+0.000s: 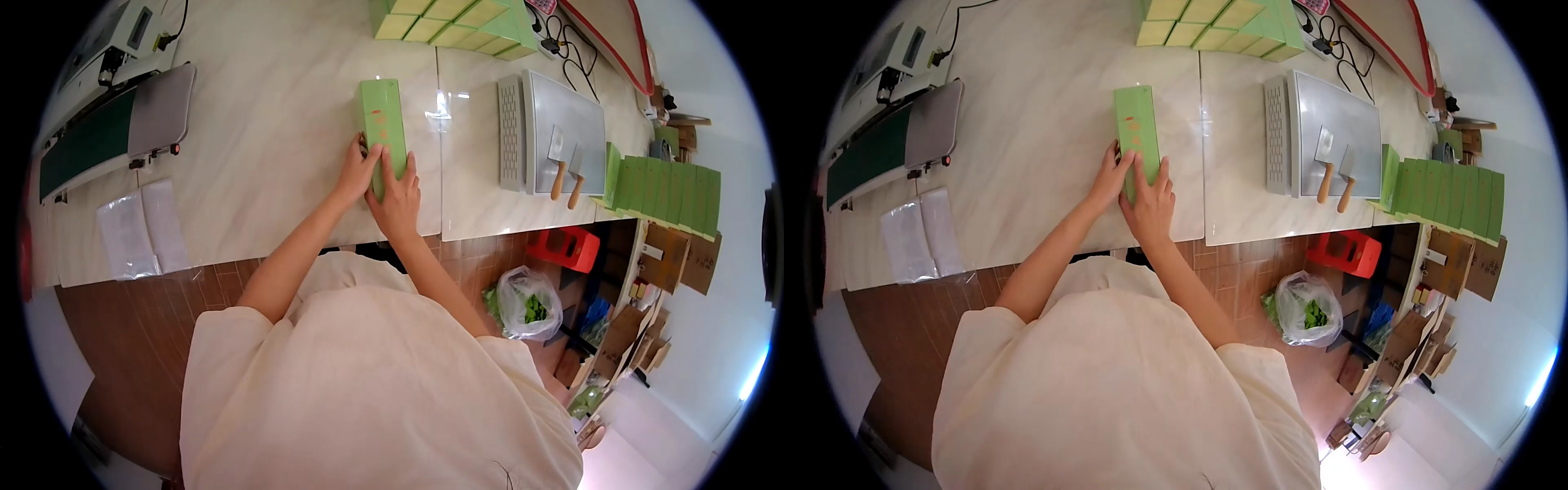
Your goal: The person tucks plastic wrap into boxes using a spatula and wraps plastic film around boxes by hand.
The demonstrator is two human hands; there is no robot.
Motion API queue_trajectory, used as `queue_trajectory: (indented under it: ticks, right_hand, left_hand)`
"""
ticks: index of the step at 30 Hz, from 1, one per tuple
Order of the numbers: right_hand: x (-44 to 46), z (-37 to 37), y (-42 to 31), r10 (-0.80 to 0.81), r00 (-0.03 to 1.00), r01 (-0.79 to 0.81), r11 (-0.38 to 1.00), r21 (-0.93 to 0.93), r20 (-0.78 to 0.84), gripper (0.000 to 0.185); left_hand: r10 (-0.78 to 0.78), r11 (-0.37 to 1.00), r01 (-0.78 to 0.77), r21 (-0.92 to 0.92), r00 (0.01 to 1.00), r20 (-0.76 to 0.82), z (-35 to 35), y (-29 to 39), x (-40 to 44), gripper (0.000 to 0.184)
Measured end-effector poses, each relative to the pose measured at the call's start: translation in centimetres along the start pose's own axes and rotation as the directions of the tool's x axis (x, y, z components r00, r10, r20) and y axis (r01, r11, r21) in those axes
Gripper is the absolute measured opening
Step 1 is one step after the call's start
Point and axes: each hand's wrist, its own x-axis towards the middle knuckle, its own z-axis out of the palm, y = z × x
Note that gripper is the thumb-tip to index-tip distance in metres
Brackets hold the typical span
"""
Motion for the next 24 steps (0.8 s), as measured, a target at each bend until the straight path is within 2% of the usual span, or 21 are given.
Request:
queue_trajectory:
  ticks: [6,8,9,11,13,14,16,18,21,24]
  right_hand:
    - [1.2,1.4,-0.8,0.104,0.994,-0.107,0.99,-0.094,-0.041,0.08]
    - [1.6,1.3,-1.0,0.133,0.991,-0.136,0.984,-0.115,-0.033,0.078]
    - [1.8,1.2,-1.0,0.159,0.987,-0.16,0.979,-0.128,-0.018,0.079]
    - [1.9,1.1,-0.5,0.17,0.986,-0.168,0.975,-0.146,0.001,0.079]
    - [2.0,0.7,1.6,0.193,0.981,-0.193,0.981,0.01,-0.024,0.079]
    - [2.4,-0.5,2.1,0.171,0.985,-0.171,0.985,0.007,-0.014,0.079]
    - [2.8,-3.8,3.3,0.31,0.947,-0.322,0.921,0.219,0.089,0.073]
    - [3.4,-6.2,6.1,0.358,0.927,-0.376,0.881,0.287,0.116,0.071]
    - [4.7,-11.2,9.0,0.237,0.971,-0.228,0.915,0.331,0.015,0.07]
    - [6.9,-15.7,10.4,0.147,0.988,-0.124,0.925,0.36,-0.037,0.07]
  left_hand:
    - [-0.153,0.986,0.156,0.063,0.987,-0.044,-0.3,2.0,-0.8,0.085]
    - [-0.355,0.909,0.357,-0.216,0.933,0.05,-0.8,3.3,-1.8,0.085]
    - [-0.354,0.907,0.355,-0.224,0.934,0.048,-1.1,1.9,-1.6,0.085]
    - [-0.321,0.938,0.321,-0.128,0.947,0.022,-2.4,-2.3,-0.9,0.08]
    - [-0.327,0.94,0.323,-0.112,0.945,-0.016,-3.6,-3.9,-1.2,0.075]
    - [-0.339,0.938,0.335,-0.085,0.939,-0.047,-4.4,-4.4,-1.4,0.071]
    - [-0.32,0.943,0.316,-0.105,0.947,-0.025,-6.1,-5.3,-1.9,0.068]
    - [-0.297,0.948,0.295,-0.12,0.955,0.003,-6.4,-5.5,-2.4,0.065]
    - [-0.261,0.953,0.247,-0.175,0.963,-0.064,-6.6,-5.5,-2.9,0.059]
    - [-0.262,0.949,0.247,-0.197,0.964,-0.053,-6.5,-5.9,-3.0,0.055]
